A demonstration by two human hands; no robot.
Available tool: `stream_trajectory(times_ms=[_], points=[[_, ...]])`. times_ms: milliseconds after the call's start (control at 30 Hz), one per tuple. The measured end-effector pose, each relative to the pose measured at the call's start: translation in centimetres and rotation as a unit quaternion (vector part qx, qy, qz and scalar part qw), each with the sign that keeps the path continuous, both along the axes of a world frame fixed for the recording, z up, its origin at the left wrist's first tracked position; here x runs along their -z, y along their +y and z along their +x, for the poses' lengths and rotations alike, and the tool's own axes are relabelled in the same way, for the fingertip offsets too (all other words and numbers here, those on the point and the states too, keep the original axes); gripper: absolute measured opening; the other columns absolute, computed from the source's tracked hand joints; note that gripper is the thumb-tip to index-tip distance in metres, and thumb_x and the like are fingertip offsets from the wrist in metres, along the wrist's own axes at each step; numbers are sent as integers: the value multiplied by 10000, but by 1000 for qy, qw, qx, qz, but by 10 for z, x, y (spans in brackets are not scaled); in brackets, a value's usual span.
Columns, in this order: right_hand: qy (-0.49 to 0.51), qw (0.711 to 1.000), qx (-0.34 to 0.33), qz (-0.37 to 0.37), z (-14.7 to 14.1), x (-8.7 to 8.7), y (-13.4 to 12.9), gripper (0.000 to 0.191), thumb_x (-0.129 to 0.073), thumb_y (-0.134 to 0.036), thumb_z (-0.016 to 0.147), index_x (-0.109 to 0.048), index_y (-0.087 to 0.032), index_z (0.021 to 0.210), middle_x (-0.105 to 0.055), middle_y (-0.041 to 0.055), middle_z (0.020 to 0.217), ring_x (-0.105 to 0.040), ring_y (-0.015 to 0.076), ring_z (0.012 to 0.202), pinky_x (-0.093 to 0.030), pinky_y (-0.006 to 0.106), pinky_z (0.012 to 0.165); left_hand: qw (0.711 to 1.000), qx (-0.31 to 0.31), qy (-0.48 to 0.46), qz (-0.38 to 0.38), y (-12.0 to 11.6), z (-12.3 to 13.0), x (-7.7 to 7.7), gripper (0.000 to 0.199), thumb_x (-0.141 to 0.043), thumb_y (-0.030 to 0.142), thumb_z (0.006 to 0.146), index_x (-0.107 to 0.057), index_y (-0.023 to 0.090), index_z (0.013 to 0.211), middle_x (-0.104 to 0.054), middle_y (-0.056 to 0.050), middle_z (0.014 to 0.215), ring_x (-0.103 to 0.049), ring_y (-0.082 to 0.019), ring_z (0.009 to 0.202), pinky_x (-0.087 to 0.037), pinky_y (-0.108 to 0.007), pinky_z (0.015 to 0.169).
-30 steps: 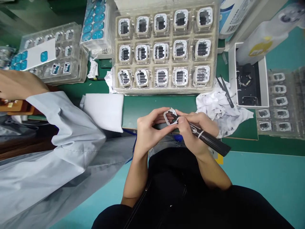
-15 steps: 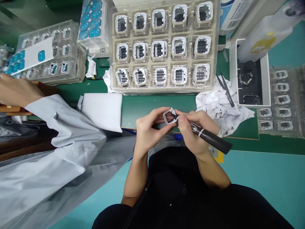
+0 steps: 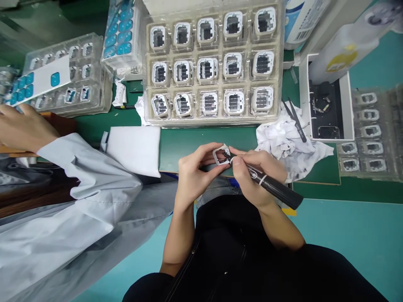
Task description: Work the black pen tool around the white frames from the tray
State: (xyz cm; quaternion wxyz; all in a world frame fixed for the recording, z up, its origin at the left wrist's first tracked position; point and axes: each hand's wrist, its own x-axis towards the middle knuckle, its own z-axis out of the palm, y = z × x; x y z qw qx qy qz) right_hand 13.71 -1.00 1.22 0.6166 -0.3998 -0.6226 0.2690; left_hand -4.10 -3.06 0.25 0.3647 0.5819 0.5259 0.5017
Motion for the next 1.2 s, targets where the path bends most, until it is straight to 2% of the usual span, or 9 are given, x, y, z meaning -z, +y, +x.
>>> stream_trajectory(times_ms=[400,500,633,767,900,933,1000,1100,1200], points=[[9,1000,-21,-16,0,-3,-1,177,-834,-164,1032,-751,-305,965,-914,-28,896,-977,288,1020,-781,307,772,996,1,-71,-49,1,-4,-5,601,-1179,336,799,-935,237,1339,-968,-56,1166,-968,-256,1022,-825,-324,1004],[17,999,-19,-19,0,-3,-1,165,-827,-173,1040,-761,-305,965,-923,-21,920,-976,275,996,-766,297,737,997,-9,-63,-50,2,-3,-5,592,-1174,317,795,-940,232,1332,-968,-54,1142,-966,-252,997,-826,-316,983],[14,999,-21,-36,0,-1,-2,139,-831,-199,1045,-767,-307,984,-939,-4,965,-975,269,1028,-779,309,801,997,-10,-48,-54,2,-4,-7,574,-1151,357,819,-934,212,1330,-970,-65,1143,-968,-263,986,-828,-331,977],[17,998,-3,-52,-6,3,-9,134,-830,-319,1072,-734,-300,979,-959,41,1053,-972,276,1066,-786,331,822,998,-30,7,-48,-2,-4,-12,555,-1121,398,851,-928,213,1337,-971,-56,1156,-969,-269,963,-832,-342,947],[55,997,45,-27,-14,17,-14,152,-746,-420,1087,-664,-346,983,-906,-18,889,-968,273,1132,-811,341,814,995,-70,70,-2,-5,-7,-5,531,-1120,377,855,-941,269,1343,-968,-13,1093,-961,-261,901,-837,-335,925],[51,997,43,-40,-15,20,-15,146,-753,-389,1093,-656,-349,992,-902,-25,898,-960,261,1176,-822,356,913,995,-73,73,7,-5,-8,-2,537,-1122,389,855,-941,284,1350,-967,-4,1087,-959,-261,899,-838,-337,933],[57,997,40,-30,-16,25,-15,140,-774,-336,1073,-657,-344,996,-879,-31,855,-963,264,1156,-823,374,979,994,-69,84,15,-5,-9,3,552,-1118,403,862,-937,301,1373,-966,3,1110,-955,-258,908,-838,-346,959],[43,998,31,-42,-15,24,-14,133,-834,-316,1028,-702,-321,1013,-899,-5,881,-967,288,1140,-820,353,896,993,-60,94,26,-4,-11,9,559,-1116,395,853,-935,294,1372,-966,-5,1139,-948,-241,889,-835,-341,943],[34,998,20,-44,-10,18,-13,99,-841,-302,1047,-744,-302,1025,-948,31,1016,-971,271,1093,-792,313,838,994,-57,87,22,-3,-8,11,552,-1111,406,858,-928,270,1361,-967,-37,1168,-951,-235,901,-826,-320,917]])
